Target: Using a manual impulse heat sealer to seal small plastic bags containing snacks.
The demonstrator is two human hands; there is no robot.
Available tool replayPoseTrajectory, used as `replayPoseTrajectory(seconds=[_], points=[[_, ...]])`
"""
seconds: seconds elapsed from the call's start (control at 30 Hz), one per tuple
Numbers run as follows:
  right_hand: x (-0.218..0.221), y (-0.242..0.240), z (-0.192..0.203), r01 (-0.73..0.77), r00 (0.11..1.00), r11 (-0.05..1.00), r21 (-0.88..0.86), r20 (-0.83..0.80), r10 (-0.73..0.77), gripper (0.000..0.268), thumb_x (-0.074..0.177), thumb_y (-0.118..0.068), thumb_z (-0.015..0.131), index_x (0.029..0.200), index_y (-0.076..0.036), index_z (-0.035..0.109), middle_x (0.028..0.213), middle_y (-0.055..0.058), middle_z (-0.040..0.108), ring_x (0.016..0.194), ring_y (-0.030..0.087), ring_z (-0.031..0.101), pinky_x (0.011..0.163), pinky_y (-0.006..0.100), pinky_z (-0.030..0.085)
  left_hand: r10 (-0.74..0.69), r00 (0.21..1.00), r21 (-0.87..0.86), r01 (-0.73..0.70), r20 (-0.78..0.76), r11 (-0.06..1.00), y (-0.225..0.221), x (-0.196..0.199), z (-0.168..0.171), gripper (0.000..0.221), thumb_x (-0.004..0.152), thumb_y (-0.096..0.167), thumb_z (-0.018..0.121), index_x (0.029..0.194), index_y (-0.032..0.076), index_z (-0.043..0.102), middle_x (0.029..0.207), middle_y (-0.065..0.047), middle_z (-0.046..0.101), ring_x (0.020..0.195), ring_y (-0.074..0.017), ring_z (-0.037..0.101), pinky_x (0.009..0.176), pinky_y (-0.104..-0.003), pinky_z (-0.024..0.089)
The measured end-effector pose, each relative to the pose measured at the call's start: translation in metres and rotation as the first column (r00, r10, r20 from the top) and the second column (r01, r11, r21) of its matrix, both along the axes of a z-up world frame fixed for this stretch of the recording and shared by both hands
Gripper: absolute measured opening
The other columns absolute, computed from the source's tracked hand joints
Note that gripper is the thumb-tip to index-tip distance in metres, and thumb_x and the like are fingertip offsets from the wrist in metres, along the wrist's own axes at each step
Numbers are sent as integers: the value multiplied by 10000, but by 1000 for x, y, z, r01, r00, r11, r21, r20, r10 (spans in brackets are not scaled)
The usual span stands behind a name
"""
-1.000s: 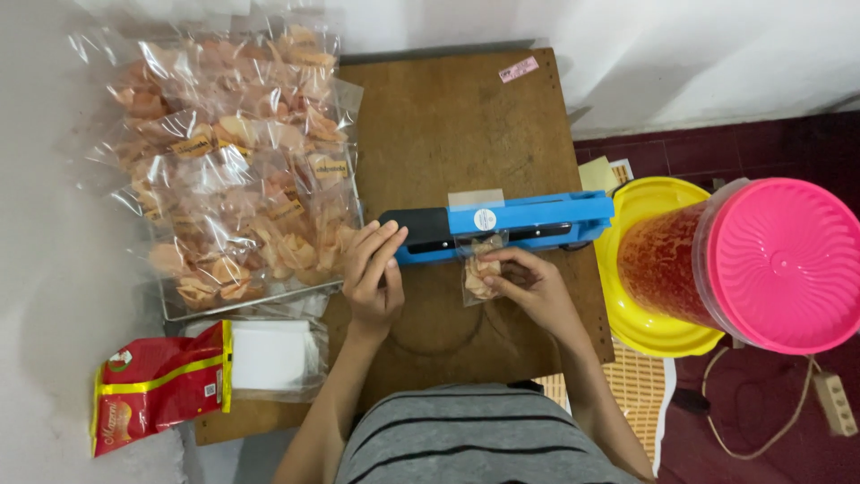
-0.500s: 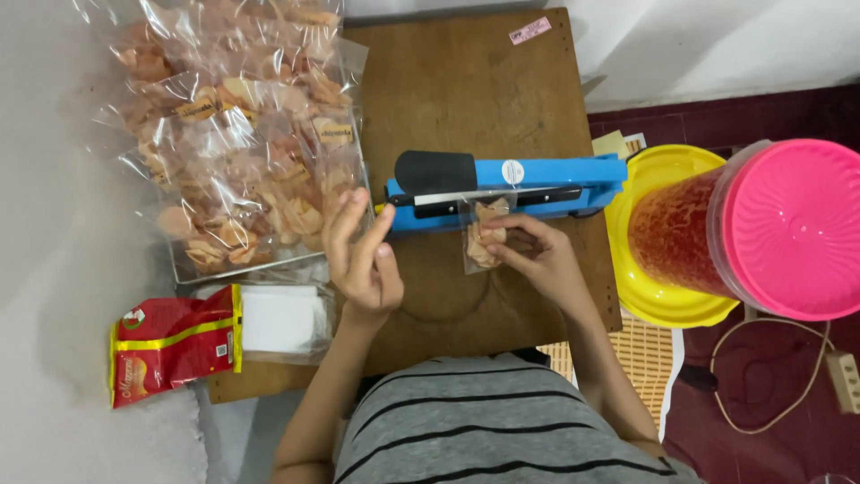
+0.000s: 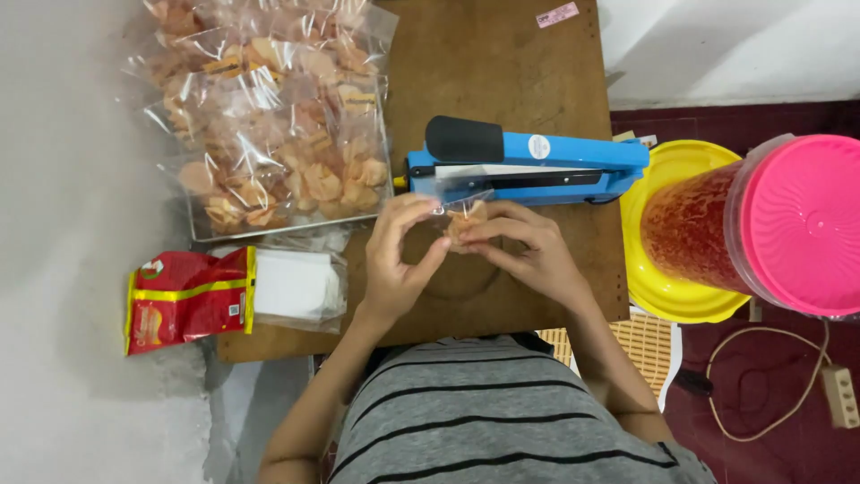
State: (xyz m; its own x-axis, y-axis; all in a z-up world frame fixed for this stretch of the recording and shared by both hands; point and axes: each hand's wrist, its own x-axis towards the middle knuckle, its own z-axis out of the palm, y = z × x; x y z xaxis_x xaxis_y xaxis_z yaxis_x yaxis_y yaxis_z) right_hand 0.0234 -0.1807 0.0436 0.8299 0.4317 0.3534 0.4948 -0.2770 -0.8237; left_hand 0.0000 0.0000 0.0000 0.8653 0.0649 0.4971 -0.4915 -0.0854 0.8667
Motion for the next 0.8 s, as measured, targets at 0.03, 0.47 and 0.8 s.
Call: replayPoseTrajectory(seconds=[0.03,0.47,0.8], points=[[0,3,0,-7,1000,1000,1,3,7,157,777,-55,766,917,-119,738,944,112,678,854,267,679,767,370,549,7,1000,1,-7,3,1000,0,0,6,358,852,83,691,1169,-21,561,1113,-142,563,1030,-290,609,870,-376,532],[-3,3,-4,-54,994,956,287,-73,78,143,805,-5,710,902,-12,605,1041,212,660,935,286,684,854,392,533,-45,999,-166,45,4,985,17,-5,42,400,840,-32,694,1222,-25,576,1185,-143,559,960,-238,676,801,-326,592],[-3,11,37,87,960,954,287,-279,-3,190,911,-67,568,1029,76,612,875,178,679,823,185,657,800,371,550,-71,993,55,66,94,996,18,-8,65,396,774,64,780,1154,67,670,1117,-89,663,1037,-249,662,908,-366,532]])
